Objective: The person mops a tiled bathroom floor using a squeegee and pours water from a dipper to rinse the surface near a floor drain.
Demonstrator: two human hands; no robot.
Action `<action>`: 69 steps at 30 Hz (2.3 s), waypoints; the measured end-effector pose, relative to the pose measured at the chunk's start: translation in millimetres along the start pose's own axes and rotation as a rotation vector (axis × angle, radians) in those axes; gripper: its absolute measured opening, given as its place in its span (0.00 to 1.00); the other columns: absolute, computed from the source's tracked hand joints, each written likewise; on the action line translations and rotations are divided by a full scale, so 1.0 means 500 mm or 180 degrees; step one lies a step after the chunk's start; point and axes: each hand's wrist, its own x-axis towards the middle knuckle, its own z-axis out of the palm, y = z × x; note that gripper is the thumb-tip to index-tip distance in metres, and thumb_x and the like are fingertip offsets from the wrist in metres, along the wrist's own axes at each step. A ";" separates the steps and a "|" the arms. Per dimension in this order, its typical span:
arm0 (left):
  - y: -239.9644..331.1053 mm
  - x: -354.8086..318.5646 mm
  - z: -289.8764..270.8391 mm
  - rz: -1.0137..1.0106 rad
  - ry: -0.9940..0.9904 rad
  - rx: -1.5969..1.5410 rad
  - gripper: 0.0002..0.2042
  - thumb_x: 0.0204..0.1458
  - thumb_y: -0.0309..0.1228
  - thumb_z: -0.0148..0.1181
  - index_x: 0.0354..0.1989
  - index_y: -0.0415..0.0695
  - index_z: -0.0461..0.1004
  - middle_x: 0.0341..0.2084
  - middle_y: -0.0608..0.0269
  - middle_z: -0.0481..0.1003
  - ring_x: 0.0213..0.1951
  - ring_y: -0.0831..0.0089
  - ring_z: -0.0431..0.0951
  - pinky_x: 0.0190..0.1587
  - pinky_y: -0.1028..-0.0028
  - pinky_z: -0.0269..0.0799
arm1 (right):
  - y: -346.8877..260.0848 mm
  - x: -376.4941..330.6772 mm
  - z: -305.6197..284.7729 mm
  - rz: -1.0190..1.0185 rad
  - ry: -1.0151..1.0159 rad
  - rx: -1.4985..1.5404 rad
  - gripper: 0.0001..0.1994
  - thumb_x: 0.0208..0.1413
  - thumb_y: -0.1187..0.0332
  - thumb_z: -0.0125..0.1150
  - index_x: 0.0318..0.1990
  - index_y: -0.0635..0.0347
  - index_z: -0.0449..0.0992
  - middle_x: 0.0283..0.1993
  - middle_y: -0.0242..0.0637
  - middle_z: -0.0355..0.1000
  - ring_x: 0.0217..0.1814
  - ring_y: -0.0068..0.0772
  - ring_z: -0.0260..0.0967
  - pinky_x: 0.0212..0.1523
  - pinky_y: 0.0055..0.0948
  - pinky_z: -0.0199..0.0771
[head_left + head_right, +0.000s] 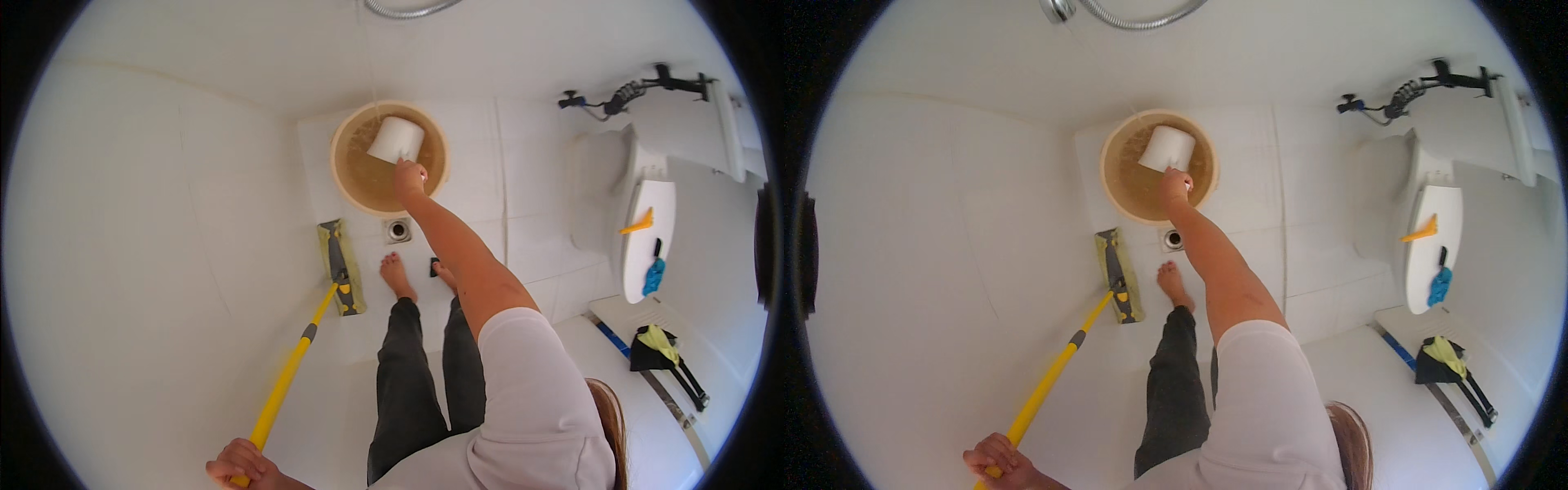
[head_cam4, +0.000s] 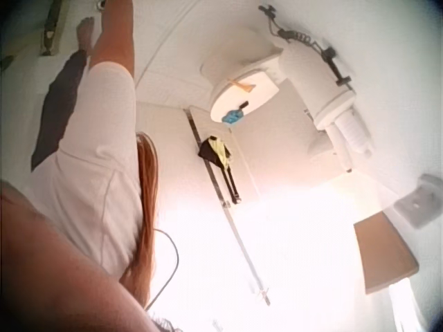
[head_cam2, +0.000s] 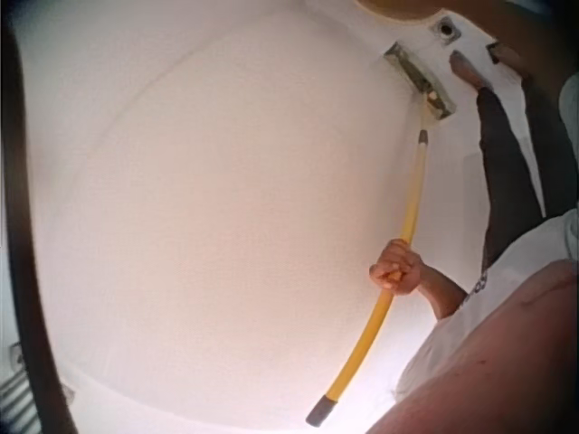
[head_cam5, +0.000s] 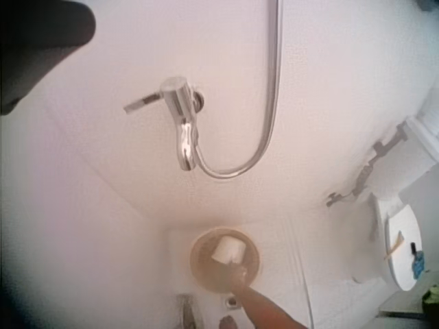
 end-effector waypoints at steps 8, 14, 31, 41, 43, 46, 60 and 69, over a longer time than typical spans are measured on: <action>0.014 0.040 0.045 -0.0125 0.0079 0.0105 0.17 0.53 0.46 0.43 0.25 0.45 0.62 0.05 0.72 0.54 0.08 0.82 0.52 0.14 0.79 0.53 | 0.012 0.010 0.134 -0.0343 0.0328 0.2719 0.24 0.45 0.62 0.53 0.51 0.62 0.64 0.31 0.44 0.72 0.33 0.36 0.71 0.21 0.32 0.69; 0.056 0.052 0.145 -0.0242 -0.0106 0.0330 0.16 0.51 0.46 0.47 0.21 0.47 0.62 0.06 0.72 0.54 0.09 0.82 0.52 0.13 0.79 0.52 | 0.165 -0.212 0.086 -0.0241 -0.0752 0.7304 0.21 0.49 0.66 0.54 0.50 0.64 0.64 0.20 0.33 0.64 0.12 0.21 0.58 0.14 0.20 0.59; 0.094 0.059 0.375 -0.0608 0.0389 0.0913 0.15 0.56 0.40 0.37 0.18 0.49 0.53 0.08 0.73 0.48 0.12 0.84 0.45 0.18 0.83 0.44 | 0.647 -0.263 0.055 -0.0380 -0.0865 0.9658 0.13 0.53 0.60 0.48 0.41 0.57 0.64 0.20 0.32 0.61 0.14 0.21 0.56 0.14 0.20 0.57; 0.086 0.078 0.348 -0.0239 -0.0060 0.0825 0.16 0.50 0.45 0.49 0.19 0.47 0.62 0.06 0.70 0.54 0.09 0.81 0.50 0.12 0.79 0.50 | 0.348 -0.135 -0.009 -0.0886 0.0720 0.2647 0.19 0.48 0.65 0.52 0.50 0.58 0.65 0.28 0.34 0.68 0.29 0.32 0.68 0.19 0.36 0.66; 0.087 0.088 0.332 -0.0323 -0.0313 0.0788 0.16 0.50 0.45 0.49 0.19 0.47 0.62 0.06 0.71 0.54 0.09 0.81 0.50 0.13 0.79 0.50 | 0.270 -0.076 -0.014 -0.0474 0.0514 0.1951 0.18 0.47 0.66 0.51 0.48 0.58 0.67 0.30 0.34 0.69 0.32 0.36 0.69 0.20 0.40 0.66; 0.083 0.093 0.311 -0.0270 -0.0215 0.0694 0.16 0.50 0.46 0.49 0.20 0.47 0.63 0.05 0.72 0.53 0.09 0.81 0.50 0.13 0.80 0.49 | 0.176 -0.043 -0.010 -0.0608 0.0009 0.0846 0.15 0.46 0.66 0.51 0.43 0.60 0.69 0.32 0.35 0.70 0.36 0.44 0.69 0.24 0.38 0.68; 0.057 0.167 0.299 -0.0516 -0.0230 0.0431 0.15 0.54 0.41 0.42 0.19 0.49 0.56 0.08 0.74 0.50 0.11 0.83 0.47 0.16 0.83 0.46 | 0.218 -0.228 0.054 -0.0318 -0.0306 0.7903 0.22 0.49 0.70 0.51 0.54 0.60 0.61 0.22 0.36 0.65 0.14 0.24 0.61 0.14 0.22 0.62; 0.062 0.173 0.310 -0.0672 -0.0306 0.0532 0.15 0.55 0.39 0.41 0.18 0.49 0.53 0.08 0.74 0.49 0.12 0.84 0.46 0.17 0.83 0.44 | 0.557 -0.468 0.148 0.0766 0.0964 0.9838 0.13 0.51 0.59 0.51 0.38 0.58 0.65 0.18 0.34 0.62 0.13 0.25 0.58 0.12 0.22 0.57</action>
